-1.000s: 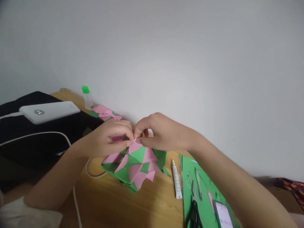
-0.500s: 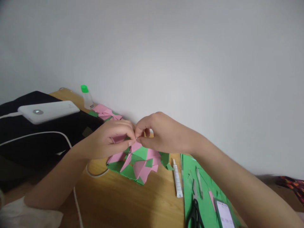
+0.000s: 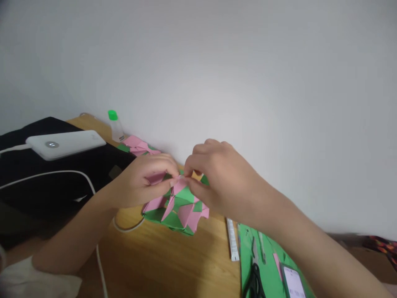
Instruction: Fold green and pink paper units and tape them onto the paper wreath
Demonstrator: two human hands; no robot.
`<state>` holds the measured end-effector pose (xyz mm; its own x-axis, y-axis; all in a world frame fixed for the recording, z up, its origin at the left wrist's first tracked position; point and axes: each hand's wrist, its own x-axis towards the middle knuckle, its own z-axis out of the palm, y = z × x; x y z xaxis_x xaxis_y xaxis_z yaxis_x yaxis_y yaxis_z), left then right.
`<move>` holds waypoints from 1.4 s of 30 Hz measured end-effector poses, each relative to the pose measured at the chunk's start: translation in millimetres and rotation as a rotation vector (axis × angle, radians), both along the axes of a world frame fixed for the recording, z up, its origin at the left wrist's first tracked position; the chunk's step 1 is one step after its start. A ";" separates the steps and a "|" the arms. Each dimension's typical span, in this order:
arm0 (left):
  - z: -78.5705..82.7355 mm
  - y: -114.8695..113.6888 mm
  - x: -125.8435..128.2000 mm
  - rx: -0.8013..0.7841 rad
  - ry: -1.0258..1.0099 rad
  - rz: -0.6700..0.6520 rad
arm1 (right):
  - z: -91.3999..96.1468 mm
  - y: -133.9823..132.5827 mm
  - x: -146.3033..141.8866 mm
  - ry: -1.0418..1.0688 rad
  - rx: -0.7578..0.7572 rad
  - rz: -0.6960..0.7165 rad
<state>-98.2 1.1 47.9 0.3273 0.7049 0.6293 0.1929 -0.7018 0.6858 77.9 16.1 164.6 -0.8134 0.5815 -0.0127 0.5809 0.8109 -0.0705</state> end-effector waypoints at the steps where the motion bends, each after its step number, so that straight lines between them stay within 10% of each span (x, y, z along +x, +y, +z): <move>1: 0.6 -0.7 0.1 0.006 0.010 0.002 | -1.6 -1.9 -0.6 -0.029 -0.012 0.010; 42: 6.8 -6.4 0.7 0.076 0.045 -0.039 | -12.2 -8.4 0.4 0.070 -0.182 -0.076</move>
